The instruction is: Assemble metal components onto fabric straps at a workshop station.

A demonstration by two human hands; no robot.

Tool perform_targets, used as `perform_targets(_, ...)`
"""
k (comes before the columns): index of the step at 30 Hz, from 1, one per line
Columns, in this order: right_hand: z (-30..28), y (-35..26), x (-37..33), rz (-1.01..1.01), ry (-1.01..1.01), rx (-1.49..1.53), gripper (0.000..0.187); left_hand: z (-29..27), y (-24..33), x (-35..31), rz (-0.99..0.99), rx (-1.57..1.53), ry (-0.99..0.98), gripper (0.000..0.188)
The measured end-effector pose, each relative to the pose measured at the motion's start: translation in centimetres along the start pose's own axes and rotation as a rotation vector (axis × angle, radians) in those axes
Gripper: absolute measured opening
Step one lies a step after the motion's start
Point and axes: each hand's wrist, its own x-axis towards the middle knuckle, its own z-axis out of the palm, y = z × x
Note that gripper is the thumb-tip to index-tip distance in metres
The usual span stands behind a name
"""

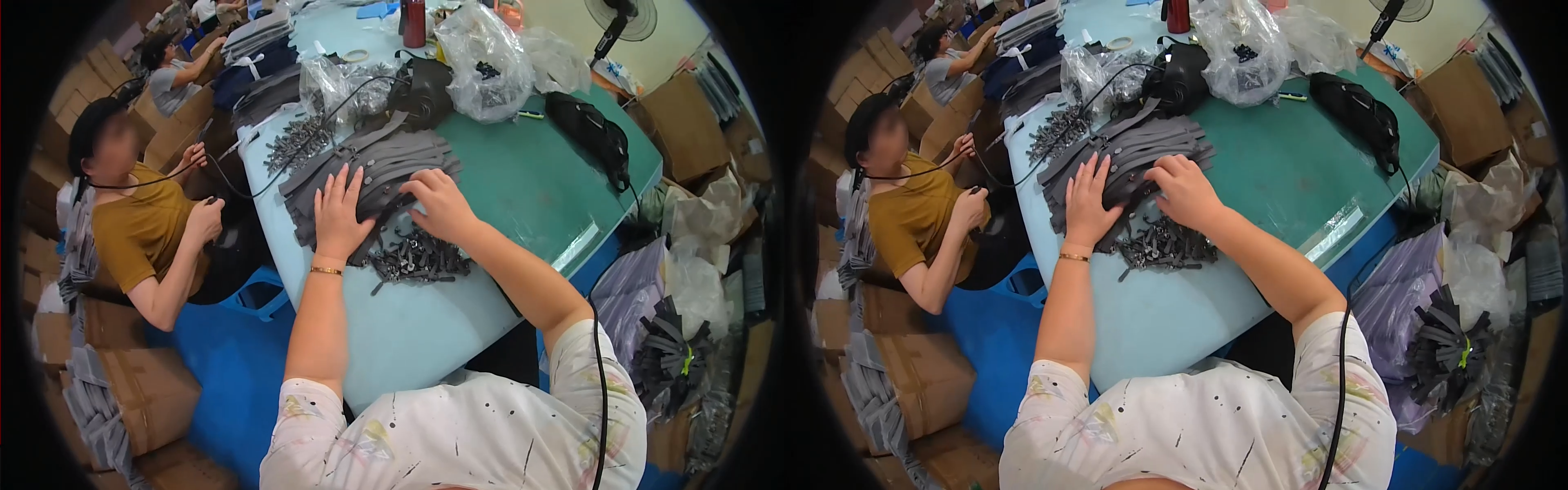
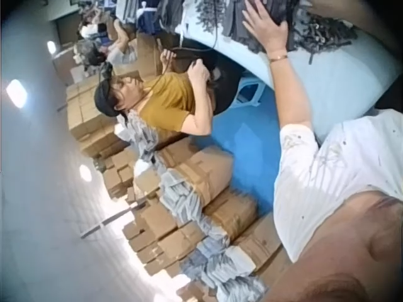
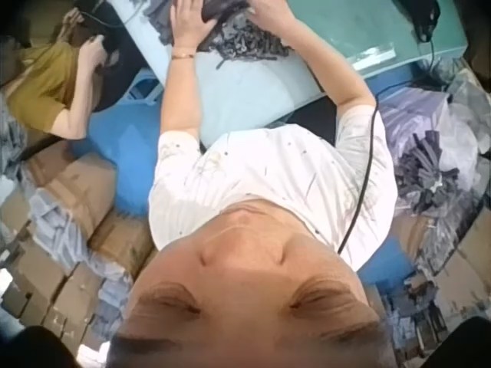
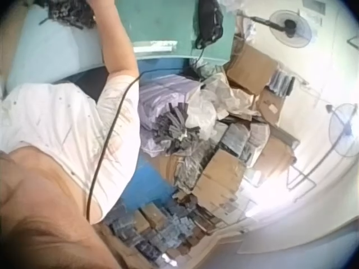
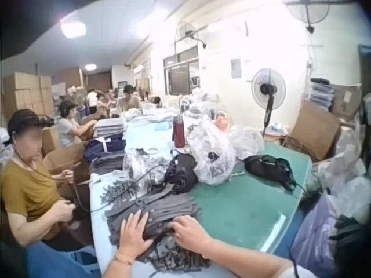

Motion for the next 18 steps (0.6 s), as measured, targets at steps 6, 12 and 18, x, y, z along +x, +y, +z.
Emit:
perform_targets(6,-1.2,3.4,4.6,-0.029,-0.188,-0.464,0.097,-1.7,1.1,-0.6,-0.089,0.062,-0.076,0.094)
perform_targets(12,-0.7,4.7,9.5,-0.191,-0.452,-0.571,0.105,-1.7,0.8,-1.1,-0.129,0.021,-0.142,0.096)
perform_targets(18,-0.4,5.6,8.2,-0.093,-0.645,-0.502,0.108,-2.7,1.2,-0.9,-0.315,-0.013,-0.131,0.087)
